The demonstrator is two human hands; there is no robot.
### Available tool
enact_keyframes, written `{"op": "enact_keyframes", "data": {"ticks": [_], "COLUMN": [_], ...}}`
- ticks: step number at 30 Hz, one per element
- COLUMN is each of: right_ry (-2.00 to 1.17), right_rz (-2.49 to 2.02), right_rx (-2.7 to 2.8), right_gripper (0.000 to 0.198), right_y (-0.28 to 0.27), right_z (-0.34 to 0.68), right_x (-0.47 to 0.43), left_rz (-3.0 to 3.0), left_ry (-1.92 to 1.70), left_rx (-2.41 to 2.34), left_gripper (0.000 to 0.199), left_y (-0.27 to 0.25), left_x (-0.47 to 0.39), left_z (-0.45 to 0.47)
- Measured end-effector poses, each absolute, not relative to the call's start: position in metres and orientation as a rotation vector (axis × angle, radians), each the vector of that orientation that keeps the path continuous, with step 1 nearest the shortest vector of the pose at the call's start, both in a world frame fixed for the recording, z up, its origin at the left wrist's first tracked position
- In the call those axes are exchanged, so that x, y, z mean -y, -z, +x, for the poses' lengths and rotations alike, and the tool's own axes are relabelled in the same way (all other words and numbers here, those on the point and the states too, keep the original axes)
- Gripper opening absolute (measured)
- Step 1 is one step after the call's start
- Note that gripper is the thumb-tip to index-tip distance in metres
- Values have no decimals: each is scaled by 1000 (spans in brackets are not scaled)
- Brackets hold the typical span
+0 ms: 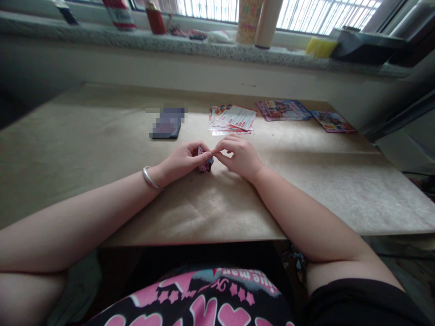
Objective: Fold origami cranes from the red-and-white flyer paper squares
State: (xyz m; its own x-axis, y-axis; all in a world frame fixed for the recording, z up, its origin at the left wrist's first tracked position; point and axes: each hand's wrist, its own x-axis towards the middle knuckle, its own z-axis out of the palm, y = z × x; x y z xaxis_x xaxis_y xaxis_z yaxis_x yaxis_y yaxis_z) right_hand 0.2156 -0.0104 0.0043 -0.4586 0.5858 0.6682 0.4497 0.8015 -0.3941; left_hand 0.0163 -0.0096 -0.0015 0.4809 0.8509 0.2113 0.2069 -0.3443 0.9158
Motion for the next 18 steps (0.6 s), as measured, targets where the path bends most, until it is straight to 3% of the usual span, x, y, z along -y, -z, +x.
{"op": "enact_keyframes", "data": {"ticks": [18], "right_ry": [-132], "right_rz": [-849], "right_rx": [2159], "right_gripper": [5], "right_y": [-2], "right_z": [217], "right_x": [13], "left_rz": [1876], "left_ry": [-965], "left_rx": [-933], "left_gripper": [23], "left_y": [1], "left_x": [9], "left_z": [17]}}
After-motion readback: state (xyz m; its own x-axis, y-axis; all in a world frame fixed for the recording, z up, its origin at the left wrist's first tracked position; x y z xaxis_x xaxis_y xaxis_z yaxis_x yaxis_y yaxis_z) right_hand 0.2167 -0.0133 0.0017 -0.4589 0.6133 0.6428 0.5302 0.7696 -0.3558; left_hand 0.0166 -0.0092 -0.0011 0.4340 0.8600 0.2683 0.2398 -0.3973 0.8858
